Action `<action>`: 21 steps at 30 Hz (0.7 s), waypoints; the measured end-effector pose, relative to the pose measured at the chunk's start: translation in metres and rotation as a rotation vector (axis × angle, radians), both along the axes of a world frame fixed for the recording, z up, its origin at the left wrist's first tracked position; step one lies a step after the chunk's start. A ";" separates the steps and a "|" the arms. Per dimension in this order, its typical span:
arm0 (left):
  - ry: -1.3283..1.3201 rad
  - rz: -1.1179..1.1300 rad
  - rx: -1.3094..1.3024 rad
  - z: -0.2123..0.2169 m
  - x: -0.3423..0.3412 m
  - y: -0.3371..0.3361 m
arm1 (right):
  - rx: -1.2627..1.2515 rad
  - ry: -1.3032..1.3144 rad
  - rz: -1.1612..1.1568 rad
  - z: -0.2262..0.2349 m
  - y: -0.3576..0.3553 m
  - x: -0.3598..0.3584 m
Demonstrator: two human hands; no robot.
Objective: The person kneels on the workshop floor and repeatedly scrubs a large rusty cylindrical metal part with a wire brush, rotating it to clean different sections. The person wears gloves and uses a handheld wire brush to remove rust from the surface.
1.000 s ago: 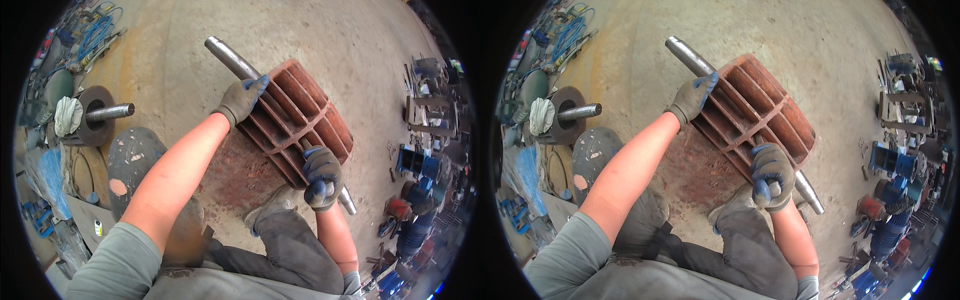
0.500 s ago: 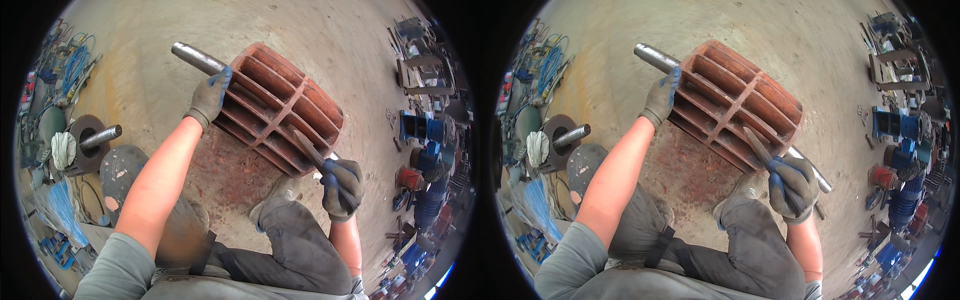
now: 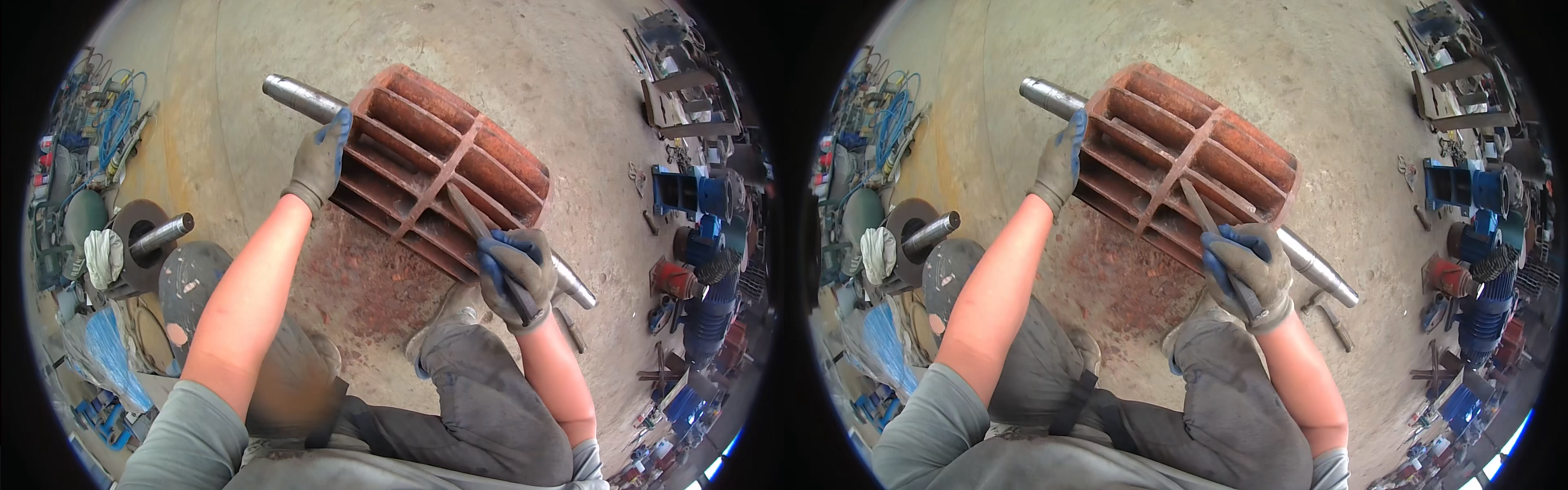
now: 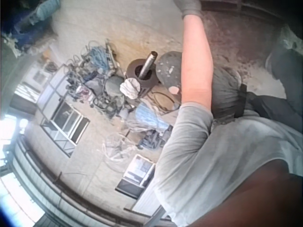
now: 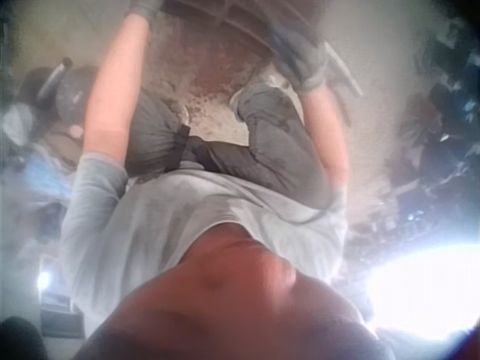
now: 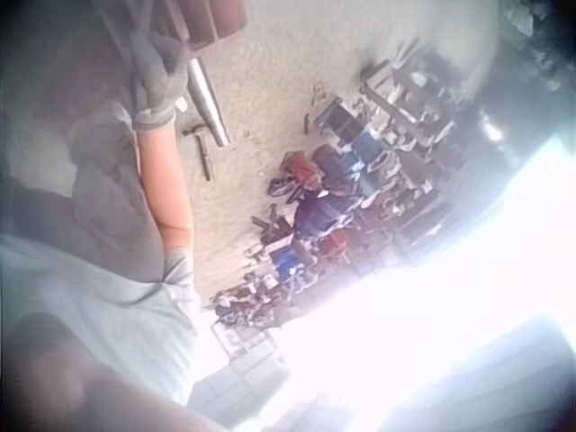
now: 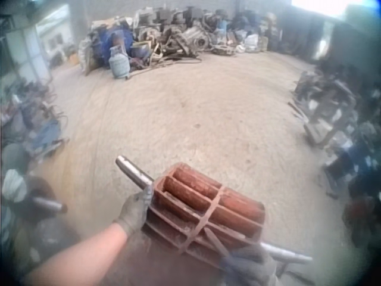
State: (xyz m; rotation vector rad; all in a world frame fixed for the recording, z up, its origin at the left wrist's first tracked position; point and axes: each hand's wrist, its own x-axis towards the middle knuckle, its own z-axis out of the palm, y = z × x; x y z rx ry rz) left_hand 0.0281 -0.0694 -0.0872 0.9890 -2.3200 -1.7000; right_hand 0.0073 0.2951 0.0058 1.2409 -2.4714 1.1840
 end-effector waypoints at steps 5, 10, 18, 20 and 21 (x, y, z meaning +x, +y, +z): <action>0.020 0.019 0.000 -0.008 0.002 -0.002 | -0.240 0.024 -0.043 0.007 0.000 -0.003; 0.029 0.036 0.047 -0.015 0.001 -0.005 | -0.060 -0.152 -0.015 0.005 0.001 -0.005; 0.086 0.069 0.049 -0.007 0.001 0.001 | -0.230 -0.131 -0.110 -0.002 0.007 -0.003; 0.068 0.084 0.081 -0.007 0.000 0.000 | -0.114 -0.120 -0.066 -0.002 0.005 -0.001; 0.065 0.089 0.092 -0.007 0.000 0.000 | -0.083 -0.127 -0.072 -0.002 0.004 -0.001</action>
